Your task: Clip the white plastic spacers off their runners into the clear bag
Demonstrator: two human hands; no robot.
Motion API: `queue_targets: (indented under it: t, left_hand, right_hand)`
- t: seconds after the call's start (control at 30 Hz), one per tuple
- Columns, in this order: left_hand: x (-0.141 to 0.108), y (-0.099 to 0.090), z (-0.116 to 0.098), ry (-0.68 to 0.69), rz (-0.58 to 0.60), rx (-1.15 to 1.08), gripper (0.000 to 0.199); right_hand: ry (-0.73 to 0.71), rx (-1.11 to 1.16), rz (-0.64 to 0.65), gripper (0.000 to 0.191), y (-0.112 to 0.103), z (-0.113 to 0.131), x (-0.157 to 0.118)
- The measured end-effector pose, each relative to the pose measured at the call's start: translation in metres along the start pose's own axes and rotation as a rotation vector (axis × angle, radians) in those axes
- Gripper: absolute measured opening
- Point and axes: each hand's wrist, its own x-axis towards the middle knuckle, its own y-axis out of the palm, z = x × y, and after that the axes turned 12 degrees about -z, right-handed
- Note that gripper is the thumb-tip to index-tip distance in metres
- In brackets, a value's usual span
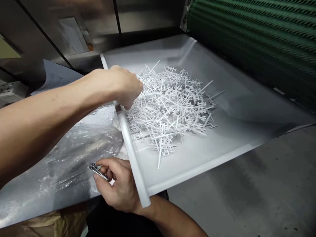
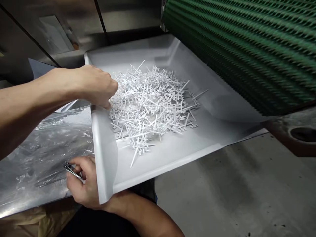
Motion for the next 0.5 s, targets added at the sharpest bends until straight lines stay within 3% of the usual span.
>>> queue_targets:
  t: [0.1,0.23,0.37,0.5]
  left_hand:
    - [0.004,0.004,-0.001,0.109,0.302,0.195,0.038]
    - [0.007,-0.007,-0.017,0.074,0.462,0.224,0.031]
    - [0.008,-0.014,-0.026,0.025,0.530,0.114,0.025]
    - [0.010,-0.016,-0.031,0.016,0.557,0.144,0.026]
  right_hand:
    - [0.006,-0.017,0.029,0.026,0.000,0.000,0.000]
    - [0.013,0.007,-0.004,0.022,0.001,0.000,0.002]
    - [0.035,0.007,0.003,0.020,0.000,0.003,0.003]
    - [0.038,-0.006,0.009,0.020,-0.002,0.004,0.004]
